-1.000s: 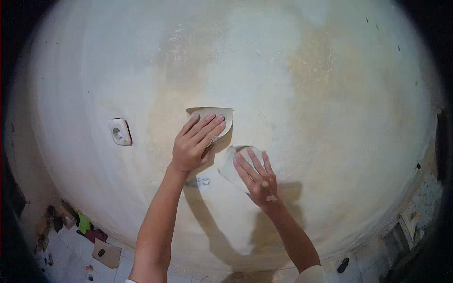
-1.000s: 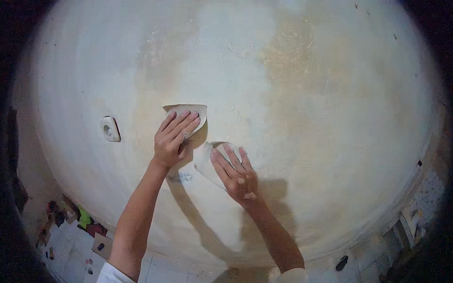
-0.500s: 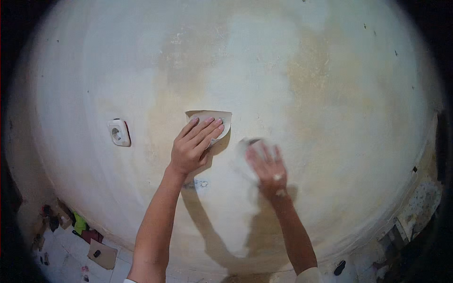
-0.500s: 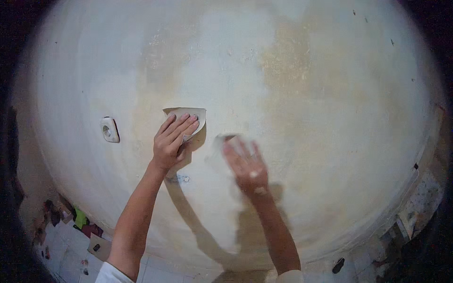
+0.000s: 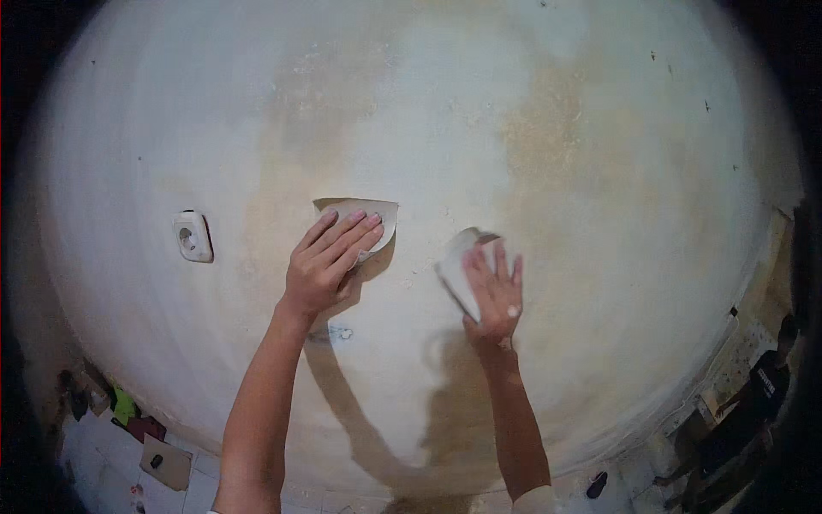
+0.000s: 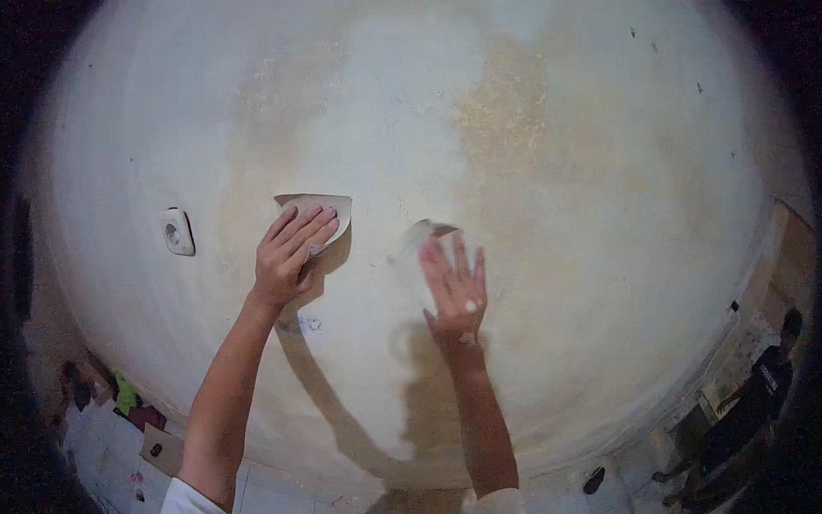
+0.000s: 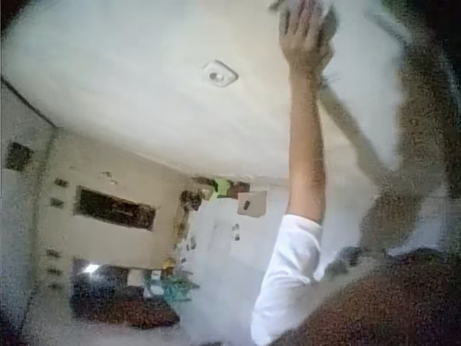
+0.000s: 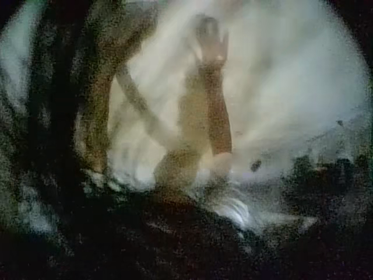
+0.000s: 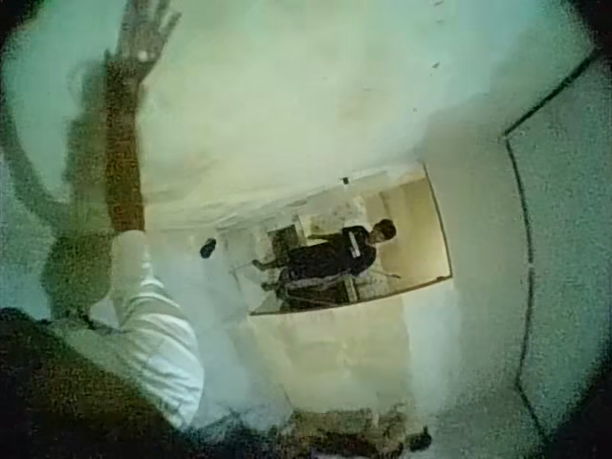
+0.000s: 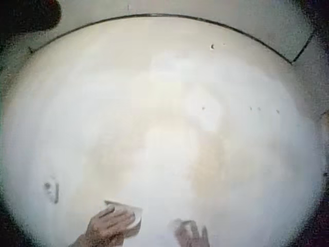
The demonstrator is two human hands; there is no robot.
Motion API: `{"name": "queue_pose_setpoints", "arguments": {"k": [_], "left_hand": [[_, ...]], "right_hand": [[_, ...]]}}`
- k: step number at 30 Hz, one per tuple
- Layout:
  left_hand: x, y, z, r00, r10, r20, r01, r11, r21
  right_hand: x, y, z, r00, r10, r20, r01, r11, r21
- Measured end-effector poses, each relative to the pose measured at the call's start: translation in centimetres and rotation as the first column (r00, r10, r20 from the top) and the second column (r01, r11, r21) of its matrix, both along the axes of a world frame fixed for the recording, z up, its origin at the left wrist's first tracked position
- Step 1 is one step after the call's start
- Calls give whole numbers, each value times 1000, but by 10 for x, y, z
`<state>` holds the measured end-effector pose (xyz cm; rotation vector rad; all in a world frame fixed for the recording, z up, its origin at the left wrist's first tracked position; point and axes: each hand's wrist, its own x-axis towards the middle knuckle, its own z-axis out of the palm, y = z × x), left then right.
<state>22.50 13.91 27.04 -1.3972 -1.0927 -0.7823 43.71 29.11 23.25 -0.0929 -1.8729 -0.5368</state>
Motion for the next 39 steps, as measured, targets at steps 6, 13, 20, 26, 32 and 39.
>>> {"name": "queue_pose_setpoints", "arguments": {"k": [6, 13, 20, 26, 32, 39], "left_hand": [[3, -4, 2, 1000, -2, -1, 2, 1000, 8], [0, 0, -4, 1000, -12, 23, 12, 1000, 5], [2, 1, 0, 1000, 0, 16, 1, 999, -32], [-5, 3, -3, 1000, -12, -19, 12, 1000, 3], [0, 6, -1, 1000, 11, -25, -11, 999, 34], [-3, 1, -4, 1000, 5, -17, -5, 1000, 13]], "right_hand": [[-24, -13, -44, 974, -18, 228, 7, 999, 50], [20, 22, 6, 981, -4, -194, -12, 997, -79], [-16, -3, -58, 991, 19, 133, -27, 998, 64], [47, 34, -50, 991, -122, 49, 130, 969, -211], [50, 36, -115, 997, -66, 34, 71, 986, -149], [121, 91, -111, 963, -213, -168, 177, 962, -205]]}}
